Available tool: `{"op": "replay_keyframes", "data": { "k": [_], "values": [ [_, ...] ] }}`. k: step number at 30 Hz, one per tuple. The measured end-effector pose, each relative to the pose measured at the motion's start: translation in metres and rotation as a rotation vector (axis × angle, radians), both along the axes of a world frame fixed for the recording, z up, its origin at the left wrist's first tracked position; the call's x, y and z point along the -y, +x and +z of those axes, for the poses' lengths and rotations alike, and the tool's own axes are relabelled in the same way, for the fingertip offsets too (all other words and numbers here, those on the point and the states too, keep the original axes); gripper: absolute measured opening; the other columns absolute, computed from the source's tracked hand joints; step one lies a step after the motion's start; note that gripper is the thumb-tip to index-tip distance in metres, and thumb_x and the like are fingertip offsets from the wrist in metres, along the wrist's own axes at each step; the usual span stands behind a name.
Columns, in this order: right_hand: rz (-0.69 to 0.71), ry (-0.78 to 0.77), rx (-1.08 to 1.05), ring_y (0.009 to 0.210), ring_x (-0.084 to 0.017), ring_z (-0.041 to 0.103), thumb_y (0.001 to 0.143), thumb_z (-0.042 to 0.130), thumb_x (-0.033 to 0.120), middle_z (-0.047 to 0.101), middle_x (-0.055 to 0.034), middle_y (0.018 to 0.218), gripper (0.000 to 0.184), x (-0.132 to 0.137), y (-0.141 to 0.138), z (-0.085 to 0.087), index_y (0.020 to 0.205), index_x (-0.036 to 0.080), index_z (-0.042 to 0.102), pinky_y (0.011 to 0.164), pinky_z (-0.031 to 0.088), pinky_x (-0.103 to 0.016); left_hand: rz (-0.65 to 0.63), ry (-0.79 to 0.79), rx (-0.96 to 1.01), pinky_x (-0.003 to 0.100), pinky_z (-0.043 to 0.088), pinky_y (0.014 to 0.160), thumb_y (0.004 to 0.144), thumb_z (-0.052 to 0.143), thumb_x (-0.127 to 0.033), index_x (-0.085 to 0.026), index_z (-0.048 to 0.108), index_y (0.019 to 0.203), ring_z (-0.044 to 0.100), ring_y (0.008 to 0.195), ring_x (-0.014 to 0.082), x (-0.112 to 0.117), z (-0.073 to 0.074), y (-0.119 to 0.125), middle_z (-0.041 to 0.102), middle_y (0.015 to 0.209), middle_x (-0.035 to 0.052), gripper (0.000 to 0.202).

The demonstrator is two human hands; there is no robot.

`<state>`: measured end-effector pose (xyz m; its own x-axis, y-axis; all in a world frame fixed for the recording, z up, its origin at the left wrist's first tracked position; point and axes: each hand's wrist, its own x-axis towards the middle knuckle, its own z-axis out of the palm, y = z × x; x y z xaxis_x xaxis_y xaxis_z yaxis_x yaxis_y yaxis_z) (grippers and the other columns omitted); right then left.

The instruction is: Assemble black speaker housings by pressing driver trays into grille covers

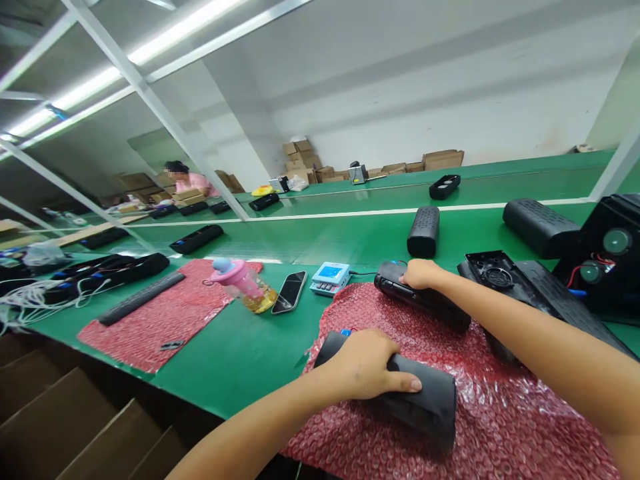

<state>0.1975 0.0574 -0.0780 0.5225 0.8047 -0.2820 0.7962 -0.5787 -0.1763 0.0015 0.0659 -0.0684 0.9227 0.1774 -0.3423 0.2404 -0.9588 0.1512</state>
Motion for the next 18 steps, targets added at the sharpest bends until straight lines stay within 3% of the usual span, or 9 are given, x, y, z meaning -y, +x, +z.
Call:
{"op": "replay_keyframes", "data": {
  "k": [6, 12, 18],
  "values": [
    [-0.005, 0.029, -0.072, 0.092, -0.017, 0.058, 0.090, 0.050, 0.040, 0.059, -0.0068, 0.105, 0.030, -0.003, -0.002, -0.006, 0.103, 0.014, 0.058, 0.081, 0.049, -0.038, -0.011, -0.046, 0.030, 0.028, 0.037, 0.054, 0.066, 0.040, -0.081, -0.019, 0.065, 0.073, 0.063, 0.068, 0.0249, -0.005, -0.007, 0.001, 0.068, 0.073, 0.0071, 0.068],
    [-0.085, 0.097, 0.024, 0.097, -0.020, 0.058, 0.091, 0.030, 0.059, 0.061, -0.0111, 0.105, 0.056, -0.002, -0.008, -0.014, 0.103, 0.013, 0.059, 0.085, 0.046, -0.041, -0.046, -0.048, 0.042, 0.029, 0.038, 0.055, 0.068, 0.039, -0.080, -0.019, 0.065, 0.075, 0.062, 0.067, 0.0248, -0.005, -0.009, 0.001, 0.068, 0.075, 0.0077, 0.067],
    [-0.067, 0.126, 0.086, 0.096, -0.025, 0.061, 0.089, 0.020, 0.064, 0.063, -0.0163, 0.104, 0.069, -0.003, -0.008, -0.015, 0.102, 0.012, 0.063, 0.078, 0.046, -0.036, -0.031, -0.040, 0.085, 0.029, 0.038, 0.055, 0.067, 0.039, -0.081, -0.018, 0.064, 0.071, 0.062, 0.066, 0.0244, -0.003, -0.011, -0.001, 0.068, 0.072, 0.0075, 0.068]
  ]
}}
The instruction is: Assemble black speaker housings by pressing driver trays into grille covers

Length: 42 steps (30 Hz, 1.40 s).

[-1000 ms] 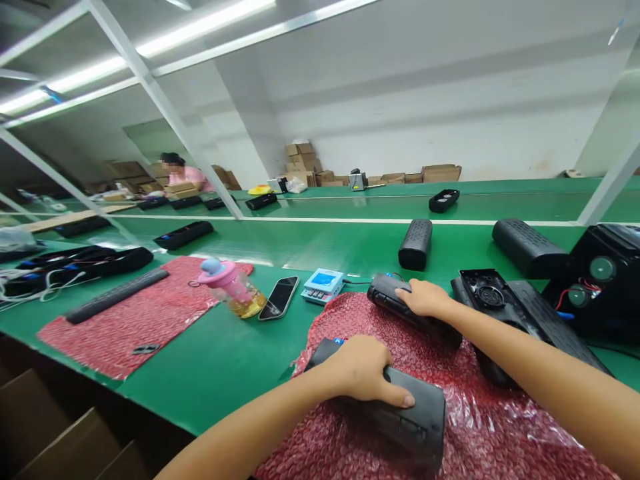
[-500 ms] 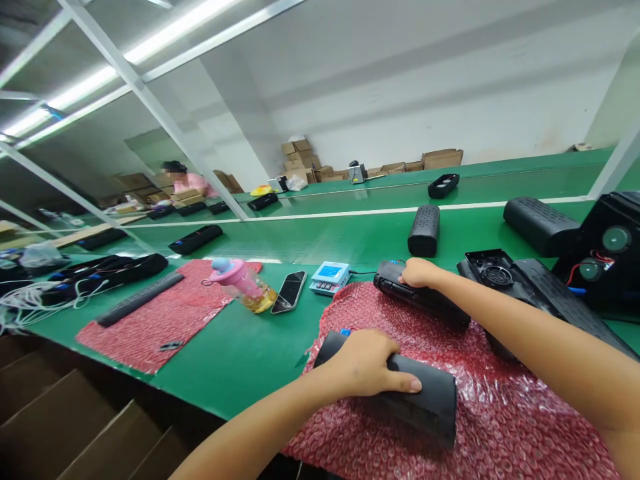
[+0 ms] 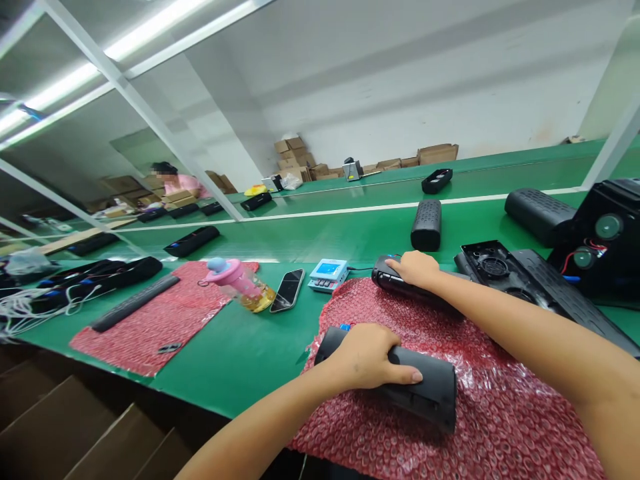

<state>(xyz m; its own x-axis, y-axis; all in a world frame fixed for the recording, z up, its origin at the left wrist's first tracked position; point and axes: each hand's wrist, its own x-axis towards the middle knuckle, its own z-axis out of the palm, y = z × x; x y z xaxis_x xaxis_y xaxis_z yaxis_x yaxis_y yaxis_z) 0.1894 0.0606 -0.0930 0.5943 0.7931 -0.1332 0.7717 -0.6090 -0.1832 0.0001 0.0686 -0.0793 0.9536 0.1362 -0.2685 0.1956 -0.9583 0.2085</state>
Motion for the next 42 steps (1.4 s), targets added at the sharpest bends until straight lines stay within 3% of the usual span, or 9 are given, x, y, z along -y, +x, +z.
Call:
{"op": "replay_keyframes", "data": {
  "k": [12, 20, 25, 36, 42],
  "values": [
    [0.302, 0.021, 0.133, 0.089, -0.028, 0.063, 0.086, 0.028, 0.066, 0.067, -0.0140, 0.093, 0.063, 0.010, -0.030, 0.001, 0.092, 0.017, 0.068, 0.073, 0.045, -0.034, 0.033, -0.009, -0.039, 0.031, 0.041, 0.058, 0.066, 0.042, -0.080, -0.017, 0.065, 0.069, 0.062, 0.066, 0.0259, 0.002, 0.002, 0.000, 0.068, 0.071, 0.0094, 0.067],
    [0.210, 0.093, 0.211, 0.097, -0.033, 0.056, 0.076, 0.038, 0.076, 0.065, -0.0176, 0.094, 0.071, 0.013, -0.040, -0.005, 0.092, 0.013, 0.068, 0.073, 0.045, -0.037, 0.060, -0.011, -0.048, 0.029, 0.039, 0.057, 0.066, 0.046, -0.078, -0.017, 0.065, 0.068, 0.062, 0.066, 0.0249, 0.002, 0.003, -0.002, 0.068, 0.070, 0.0081, 0.064],
    [0.136, 0.068, 0.180, 0.079, -0.032, 0.062, 0.071, 0.036, 0.081, 0.066, -0.0165, 0.079, 0.076, 0.007, -0.037, -0.005, 0.082, 0.014, 0.069, 0.064, 0.046, -0.036, 0.091, -0.011, -0.038, 0.030, 0.040, 0.059, 0.064, 0.045, -0.080, -0.018, 0.065, 0.070, 0.062, 0.068, 0.0252, 0.005, -0.002, -0.010, 0.068, 0.072, 0.0076, 0.065],
    [0.225, 0.026, 0.139, 0.078, -0.030, 0.064, 0.074, 0.033, 0.080, 0.068, -0.0134, 0.082, 0.072, 0.015, -0.032, 0.000, 0.081, 0.016, 0.067, 0.063, 0.046, -0.035, 0.105, -0.044, -0.121, 0.028, 0.035, 0.053, 0.062, 0.045, -0.081, -0.017, 0.065, 0.067, 0.061, 0.065, 0.0249, -0.004, 0.004, 0.009, 0.067, 0.068, 0.0084, 0.067],
    [0.225, 0.018, 0.124, 0.076, -0.029, 0.064, 0.069, 0.034, 0.084, 0.068, -0.0130, 0.081, 0.076, 0.013, -0.032, -0.002, 0.079, 0.017, 0.068, 0.062, 0.046, -0.033, 0.098, -0.030, -0.117, 0.028, 0.035, 0.053, 0.063, 0.045, -0.080, -0.019, 0.065, 0.067, 0.060, 0.062, 0.0245, -0.001, 0.004, 0.004, 0.067, 0.067, 0.0079, 0.065]
  ]
}}
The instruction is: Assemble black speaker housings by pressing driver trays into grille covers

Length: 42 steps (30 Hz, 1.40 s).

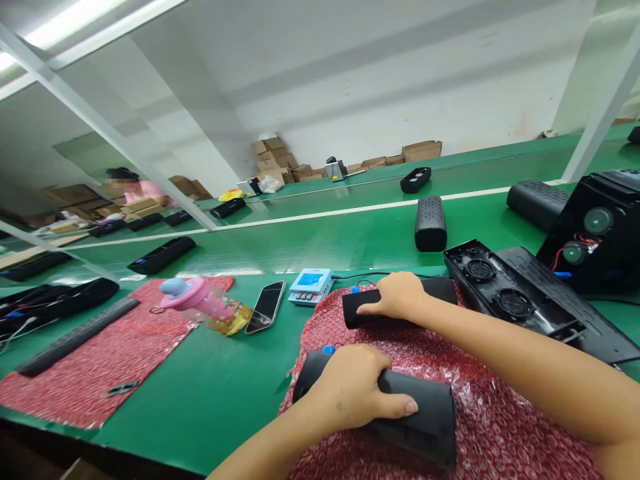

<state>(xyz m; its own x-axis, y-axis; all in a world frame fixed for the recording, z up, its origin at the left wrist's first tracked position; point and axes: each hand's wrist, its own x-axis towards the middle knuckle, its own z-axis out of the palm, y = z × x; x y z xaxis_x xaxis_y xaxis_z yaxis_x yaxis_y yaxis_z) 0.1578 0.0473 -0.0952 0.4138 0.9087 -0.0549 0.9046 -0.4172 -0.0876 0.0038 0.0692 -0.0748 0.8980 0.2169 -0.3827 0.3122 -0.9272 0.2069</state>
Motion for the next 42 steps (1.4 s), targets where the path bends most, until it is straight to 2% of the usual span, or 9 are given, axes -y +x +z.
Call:
{"op": "replay_keyframes", "data": {
  "k": [6, 11, 23, 28, 31, 33, 35, 37, 42],
  "values": [
    [0.016, -0.012, -0.009, 0.078, -0.027, 0.064, 0.071, 0.033, 0.082, 0.068, -0.0124, 0.082, 0.074, 0.004, -0.001, -0.003, 0.081, 0.018, 0.068, 0.062, 0.044, -0.031, -0.027, 0.005, -0.007, 0.028, 0.034, 0.050, 0.062, 0.047, -0.080, -0.018, 0.065, 0.063, 0.058, 0.055, 0.0215, 0.003, -0.001, -0.007, 0.064, 0.059, 0.0068, 0.065],
    [0.027, 0.006, 0.007, 0.077, -0.027, 0.064, 0.072, 0.033, 0.082, 0.068, -0.0121, 0.082, 0.073, 0.008, -0.005, -0.005, 0.082, 0.018, 0.067, 0.060, 0.043, -0.030, -0.040, 0.015, 0.034, 0.027, 0.030, 0.048, 0.060, 0.048, -0.080, -0.018, 0.064, 0.061, 0.059, 0.055, 0.0215, 0.006, -0.005, -0.012, 0.063, 0.057, 0.0052, 0.065],
    [0.058, 0.010, -0.007, 0.077, -0.028, 0.063, 0.072, 0.035, 0.081, 0.067, -0.0134, 0.082, 0.073, 0.013, -0.006, -0.007, 0.081, 0.016, 0.067, 0.062, 0.043, -0.031, -0.046, 0.065, 0.028, 0.029, 0.035, 0.053, 0.061, 0.043, -0.083, -0.018, 0.065, 0.063, 0.060, 0.060, 0.0236, 0.008, -0.008, -0.012, 0.066, 0.063, 0.0073, 0.069],
    [0.059, -0.002, -0.062, 0.084, -0.029, 0.062, 0.074, 0.040, 0.077, 0.067, -0.0125, 0.089, 0.067, 0.014, -0.002, -0.001, 0.088, 0.018, 0.066, 0.065, 0.043, -0.032, -0.063, 0.064, 0.047, 0.029, 0.035, 0.053, 0.064, 0.045, -0.080, -0.017, 0.063, 0.063, 0.060, 0.061, 0.0236, 0.008, -0.007, -0.012, 0.065, 0.063, 0.0067, 0.066],
    [0.102, -0.034, -0.139, 0.084, -0.025, 0.061, 0.077, 0.046, 0.069, 0.067, -0.0083, 0.091, 0.054, 0.014, 0.008, 0.007, 0.091, 0.020, 0.065, 0.065, 0.043, -0.030, -0.158, -0.017, 0.095, 0.029, 0.039, 0.059, 0.071, 0.053, -0.068, -0.018, 0.065, 0.080, 0.062, 0.071, 0.0234, 0.000, 0.004, -0.015, 0.068, 0.078, 0.0054, 0.052],
    [0.136, -0.070, -0.204, 0.083, -0.021, 0.060, 0.081, 0.050, 0.060, 0.066, -0.0057, 0.090, 0.045, 0.013, 0.018, 0.012, 0.091, 0.019, 0.064, 0.067, 0.044, -0.030, -0.233, -0.079, 0.131, 0.030, 0.042, 0.071, 0.072, 0.063, -0.053, -0.020, 0.063, 0.097, 0.061, 0.085, 0.0236, -0.010, 0.013, -0.021, 0.067, 0.093, 0.0048, 0.042],
    [0.157, -0.105, -0.267, 0.082, -0.018, 0.059, 0.084, 0.052, 0.051, 0.064, -0.0043, 0.089, 0.037, 0.011, 0.026, 0.017, 0.090, 0.016, 0.062, 0.071, 0.045, -0.032, -0.261, -0.087, 0.158, 0.033, 0.040, 0.082, 0.070, 0.069, -0.041, -0.021, 0.061, 0.104, 0.058, 0.095, 0.0245, -0.024, 0.020, -0.027, 0.065, 0.102, 0.0050, 0.041],
    [0.168, -0.133, -0.328, 0.081, -0.016, 0.058, 0.085, 0.055, 0.044, 0.062, -0.0030, 0.088, 0.031, 0.007, 0.033, 0.019, 0.090, 0.014, 0.061, 0.075, 0.046, -0.034, -0.225, -0.098, 0.167, 0.035, 0.038, 0.087, 0.070, 0.069, -0.035, -0.019, 0.062, 0.099, 0.057, 0.096, 0.0246, -0.039, 0.020, -0.032, 0.065, 0.101, 0.0051, 0.034],
    [0.162, -0.149, -0.455, 0.084, -0.016, 0.058, 0.087, 0.055, 0.038, 0.061, -0.0027, 0.093, 0.026, -0.003, 0.043, 0.021, 0.092, 0.013, 0.060, 0.076, 0.048, -0.034, -0.039, -0.329, 0.108, 0.027, 0.041, 0.075, 0.070, 0.065, -0.033, -0.015, 0.063, 0.090, 0.057, 0.086, 0.0201, -0.065, 0.005, -0.034, 0.065, 0.089, 0.0031, 0.027]
  ]
}}
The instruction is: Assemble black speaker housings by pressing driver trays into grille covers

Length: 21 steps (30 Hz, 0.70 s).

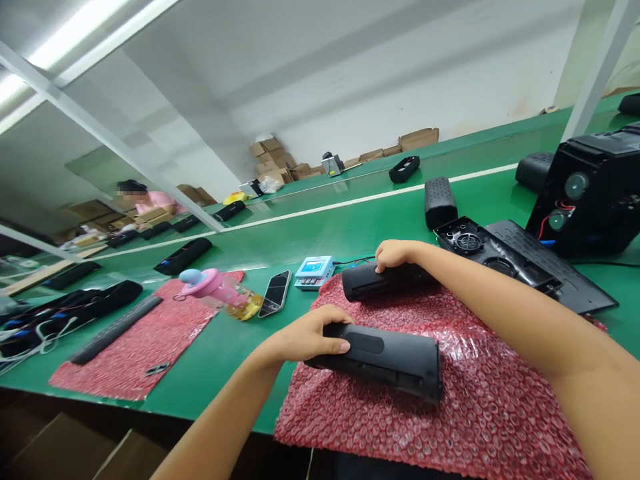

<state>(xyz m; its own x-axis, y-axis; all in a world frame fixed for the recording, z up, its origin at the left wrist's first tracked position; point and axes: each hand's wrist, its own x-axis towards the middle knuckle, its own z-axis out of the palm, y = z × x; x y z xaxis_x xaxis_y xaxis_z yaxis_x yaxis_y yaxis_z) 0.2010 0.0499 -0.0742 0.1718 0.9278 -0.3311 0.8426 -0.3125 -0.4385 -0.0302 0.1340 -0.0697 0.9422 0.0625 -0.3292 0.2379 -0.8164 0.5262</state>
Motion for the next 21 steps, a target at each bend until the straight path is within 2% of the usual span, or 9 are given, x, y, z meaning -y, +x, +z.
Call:
{"op": "replay_keyframes", "data": {
  "k": [6, 12, 16, 21],
  "values": [
    [-0.043, -0.043, -0.039, 0.080, -0.015, 0.057, 0.087, 0.053, 0.038, 0.061, -0.0027, 0.092, 0.026, -0.007, 0.005, -0.001, 0.093, 0.013, 0.060, 0.072, 0.047, -0.032, 0.056, -0.121, -0.026, 0.024, 0.039, 0.068, 0.068, 0.063, -0.034, -0.015, 0.064, 0.082, 0.055, 0.075, 0.0158, -0.003, -0.007, 0.005, 0.062, 0.080, 0.0002, 0.024],
    [-0.072, -0.119, 0.099, 0.080, -0.016, 0.058, 0.085, 0.055, 0.037, 0.063, -0.0054, 0.094, 0.028, -0.013, -0.006, 0.011, 0.094, 0.012, 0.062, 0.071, 0.046, -0.031, 0.194, -0.161, 0.031, 0.024, 0.037, 0.067, 0.062, 0.067, -0.031, -0.016, 0.068, 0.074, 0.055, 0.072, 0.0154, 0.004, -0.008, 0.007, 0.064, 0.072, -0.0011, 0.019],
    [-0.033, -0.160, 0.198, 0.081, -0.021, 0.061, 0.081, 0.059, 0.036, 0.066, -0.0098, 0.091, 0.030, -0.022, -0.009, 0.015, 0.094, 0.010, 0.067, 0.070, 0.043, -0.030, 0.267, -0.211, -0.014, 0.024, 0.037, 0.065, 0.058, 0.068, -0.026, -0.016, 0.069, 0.069, 0.054, 0.069, 0.0153, 0.006, -0.007, 0.008, 0.063, 0.067, -0.0016, 0.015],
    [0.052, -0.141, 0.265, 0.091, -0.026, 0.060, 0.075, 0.061, 0.046, 0.068, -0.0129, 0.092, 0.041, -0.034, 0.000, 0.009, 0.094, 0.011, 0.071, 0.073, 0.040, -0.031, 0.266, -0.299, -0.102, 0.023, 0.036, 0.061, 0.059, 0.065, -0.027, -0.016, 0.067, 0.065, 0.050, 0.063, 0.0138, 0.001, -0.006, 0.014, 0.057, 0.060, -0.0029, 0.013]
  ]
}}
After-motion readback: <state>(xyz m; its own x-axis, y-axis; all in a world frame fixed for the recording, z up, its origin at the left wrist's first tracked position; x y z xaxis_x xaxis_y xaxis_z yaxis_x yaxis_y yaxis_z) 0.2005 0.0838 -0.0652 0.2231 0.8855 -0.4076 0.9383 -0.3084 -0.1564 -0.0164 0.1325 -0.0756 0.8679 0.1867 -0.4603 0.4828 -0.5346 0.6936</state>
